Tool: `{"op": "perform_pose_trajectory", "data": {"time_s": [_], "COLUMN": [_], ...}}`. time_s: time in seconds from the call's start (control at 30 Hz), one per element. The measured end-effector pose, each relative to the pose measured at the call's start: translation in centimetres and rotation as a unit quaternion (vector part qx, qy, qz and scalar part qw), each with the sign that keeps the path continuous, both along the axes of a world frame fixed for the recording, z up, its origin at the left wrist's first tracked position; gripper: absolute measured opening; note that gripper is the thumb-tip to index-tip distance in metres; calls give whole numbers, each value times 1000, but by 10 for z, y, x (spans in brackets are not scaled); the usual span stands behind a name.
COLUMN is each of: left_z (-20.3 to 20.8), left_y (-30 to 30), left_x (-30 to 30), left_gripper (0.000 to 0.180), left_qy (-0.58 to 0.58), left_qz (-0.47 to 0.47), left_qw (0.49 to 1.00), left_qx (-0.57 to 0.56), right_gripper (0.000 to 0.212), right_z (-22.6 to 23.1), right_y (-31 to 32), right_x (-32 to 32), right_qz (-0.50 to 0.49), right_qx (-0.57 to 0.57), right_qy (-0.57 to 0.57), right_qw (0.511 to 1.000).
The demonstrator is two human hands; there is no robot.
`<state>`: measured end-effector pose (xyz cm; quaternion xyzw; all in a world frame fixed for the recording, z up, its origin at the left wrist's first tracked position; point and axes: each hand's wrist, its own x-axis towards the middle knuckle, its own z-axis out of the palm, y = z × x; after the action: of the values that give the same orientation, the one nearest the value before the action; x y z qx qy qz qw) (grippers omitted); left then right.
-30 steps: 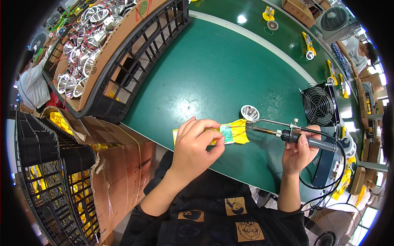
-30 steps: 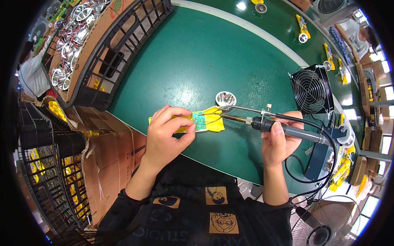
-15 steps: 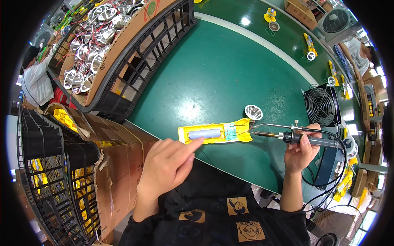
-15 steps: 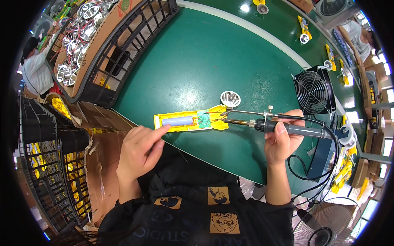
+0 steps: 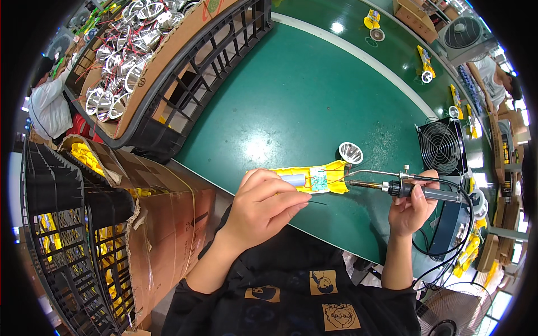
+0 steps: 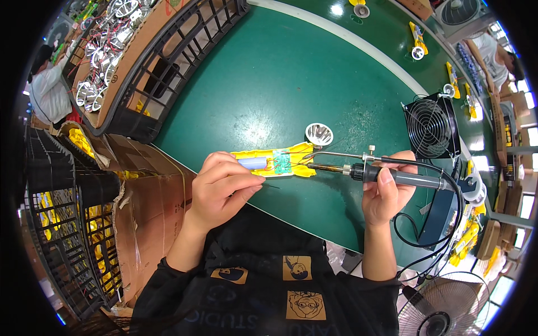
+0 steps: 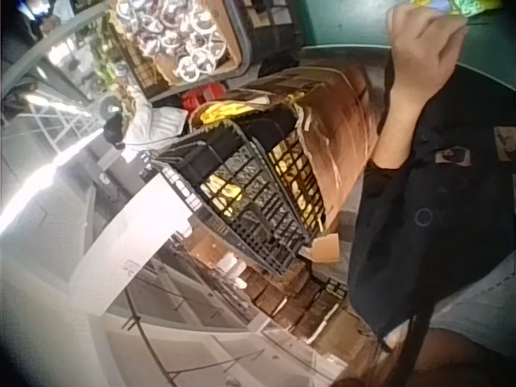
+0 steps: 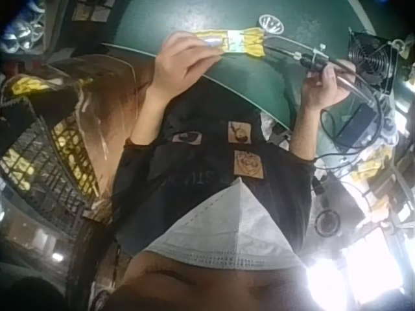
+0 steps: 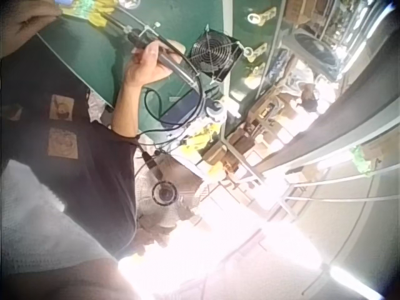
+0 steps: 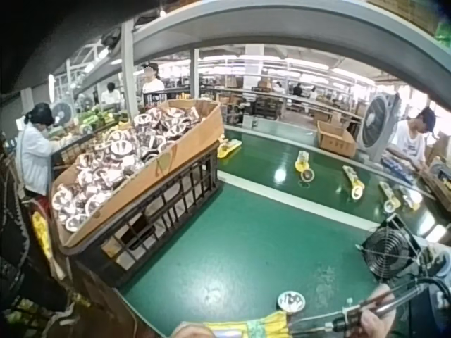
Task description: The person solders wires onto circuit boards with a soldering iron, then assembles LED light fixtures by hand using the circuit boards, LED reflectors, and yellow plastic housings.
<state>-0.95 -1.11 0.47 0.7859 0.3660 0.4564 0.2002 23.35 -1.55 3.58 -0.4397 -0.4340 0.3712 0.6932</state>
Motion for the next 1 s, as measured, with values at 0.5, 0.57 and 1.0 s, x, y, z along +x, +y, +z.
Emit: {"op": "perform_pose_trajectory", "data": {"time_s": [0.5,0.57,1.0], "left_z": [-11,-11,-11], "left_y": [4,5,7], "left_x": [18,18,17], "left_gripper": [17,17,17], "left_qy": [10,12,13], "left_qz": [73,73,65], "left_qw": [997,996,996], "left_qx": [-37,-46,-62], "right_gripper": [27,27,29], "right_z": [-7,-9,-12], "right_y": [-4,-4,-4], "right_x": [-3,-2,-6], "right_qz": [23,27,35], "right_qx": [-12,-5,-11], "right_qy": [-111,-122,-158], "right_qw": [993,992,987]}}
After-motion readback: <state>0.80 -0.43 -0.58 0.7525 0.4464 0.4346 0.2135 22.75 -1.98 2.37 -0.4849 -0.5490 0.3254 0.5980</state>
